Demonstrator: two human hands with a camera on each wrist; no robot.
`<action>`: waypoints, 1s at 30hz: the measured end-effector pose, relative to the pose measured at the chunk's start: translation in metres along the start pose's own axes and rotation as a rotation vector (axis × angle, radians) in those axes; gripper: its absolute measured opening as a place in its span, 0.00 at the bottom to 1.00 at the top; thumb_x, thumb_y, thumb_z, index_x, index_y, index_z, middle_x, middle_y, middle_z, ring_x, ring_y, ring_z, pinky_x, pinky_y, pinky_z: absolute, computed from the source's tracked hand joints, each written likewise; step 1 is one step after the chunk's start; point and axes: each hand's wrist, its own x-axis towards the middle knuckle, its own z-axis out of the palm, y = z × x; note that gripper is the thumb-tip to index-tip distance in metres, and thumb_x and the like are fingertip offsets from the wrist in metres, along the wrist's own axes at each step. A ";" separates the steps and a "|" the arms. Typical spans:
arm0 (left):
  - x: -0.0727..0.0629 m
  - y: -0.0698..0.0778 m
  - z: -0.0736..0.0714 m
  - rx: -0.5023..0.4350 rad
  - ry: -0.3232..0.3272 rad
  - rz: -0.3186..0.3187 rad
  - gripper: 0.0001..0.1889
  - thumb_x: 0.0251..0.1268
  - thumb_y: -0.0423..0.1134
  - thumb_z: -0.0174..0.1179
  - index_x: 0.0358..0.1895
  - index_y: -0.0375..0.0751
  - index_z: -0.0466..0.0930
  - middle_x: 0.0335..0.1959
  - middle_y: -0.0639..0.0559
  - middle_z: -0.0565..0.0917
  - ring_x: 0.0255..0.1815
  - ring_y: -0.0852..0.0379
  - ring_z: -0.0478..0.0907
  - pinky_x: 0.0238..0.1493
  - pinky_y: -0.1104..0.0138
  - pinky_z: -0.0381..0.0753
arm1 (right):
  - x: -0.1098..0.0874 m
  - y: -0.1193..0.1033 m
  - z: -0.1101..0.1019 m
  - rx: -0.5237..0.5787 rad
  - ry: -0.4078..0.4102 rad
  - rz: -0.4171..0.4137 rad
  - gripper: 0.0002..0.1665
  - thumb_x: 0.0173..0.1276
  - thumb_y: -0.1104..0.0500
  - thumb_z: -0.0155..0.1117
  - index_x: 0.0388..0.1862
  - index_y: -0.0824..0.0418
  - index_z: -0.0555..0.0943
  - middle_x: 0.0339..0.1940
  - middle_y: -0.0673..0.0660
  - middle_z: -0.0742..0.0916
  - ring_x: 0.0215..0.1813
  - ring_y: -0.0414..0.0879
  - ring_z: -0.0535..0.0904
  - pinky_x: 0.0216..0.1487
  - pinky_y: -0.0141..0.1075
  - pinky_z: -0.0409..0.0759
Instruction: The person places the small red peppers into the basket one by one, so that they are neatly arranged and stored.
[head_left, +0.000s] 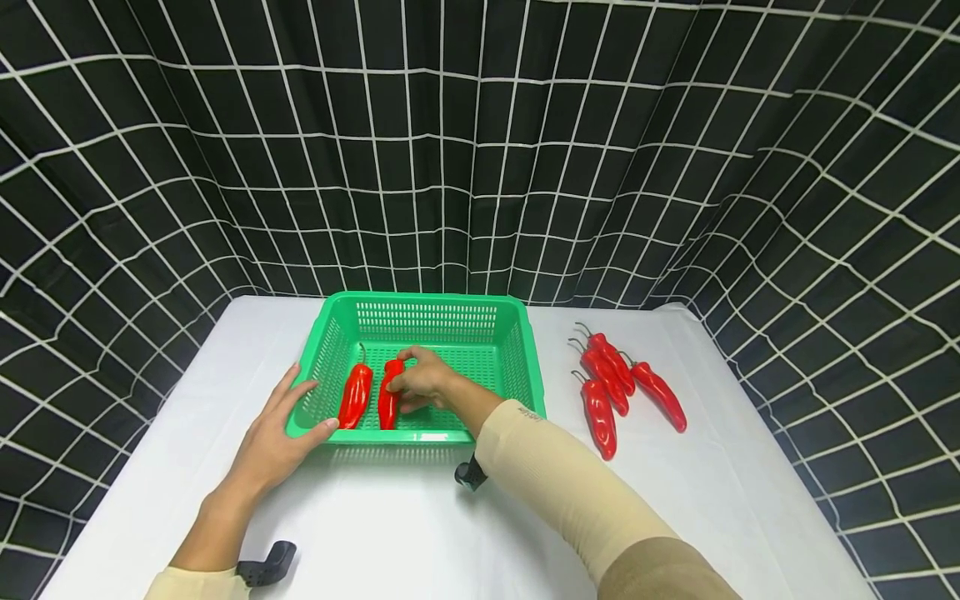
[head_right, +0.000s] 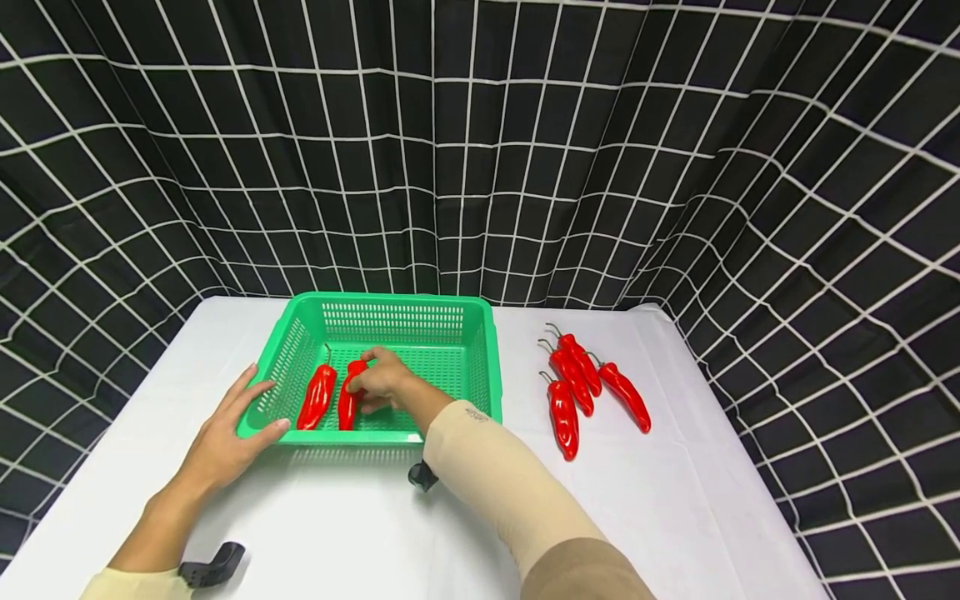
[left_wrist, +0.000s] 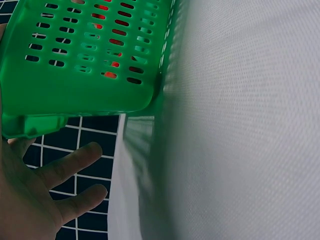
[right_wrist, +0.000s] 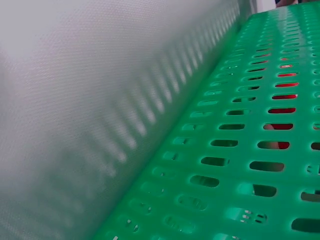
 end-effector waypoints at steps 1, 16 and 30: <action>0.000 0.000 0.000 0.003 -0.001 -0.001 0.36 0.60 0.56 0.63 0.68 0.43 0.67 0.77 0.51 0.50 0.70 0.33 0.56 0.54 0.31 0.61 | 0.000 0.000 0.000 0.003 -0.012 0.003 0.35 0.61 0.72 0.66 0.65 0.60 0.66 0.40 0.65 0.82 0.38 0.60 0.83 0.41 0.52 0.82; 0.000 0.001 0.001 0.020 0.000 -0.003 0.36 0.60 0.58 0.63 0.68 0.44 0.67 0.77 0.49 0.50 0.69 0.33 0.56 0.53 0.30 0.61 | -0.005 0.001 -0.003 0.019 -0.071 0.014 0.33 0.65 0.69 0.63 0.68 0.62 0.64 0.45 0.68 0.81 0.48 0.66 0.80 0.45 0.56 0.80; 0.000 0.000 0.001 0.028 -0.001 -0.010 0.35 0.60 0.57 0.63 0.68 0.44 0.68 0.77 0.51 0.49 0.70 0.33 0.56 0.53 0.30 0.61 | -0.028 -0.019 -0.027 0.158 -0.137 -0.049 0.30 0.65 0.68 0.63 0.65 0.59 0.67 0.54 0.68 0.78 0.57 0.69 0.75 0.49 0.57 0.78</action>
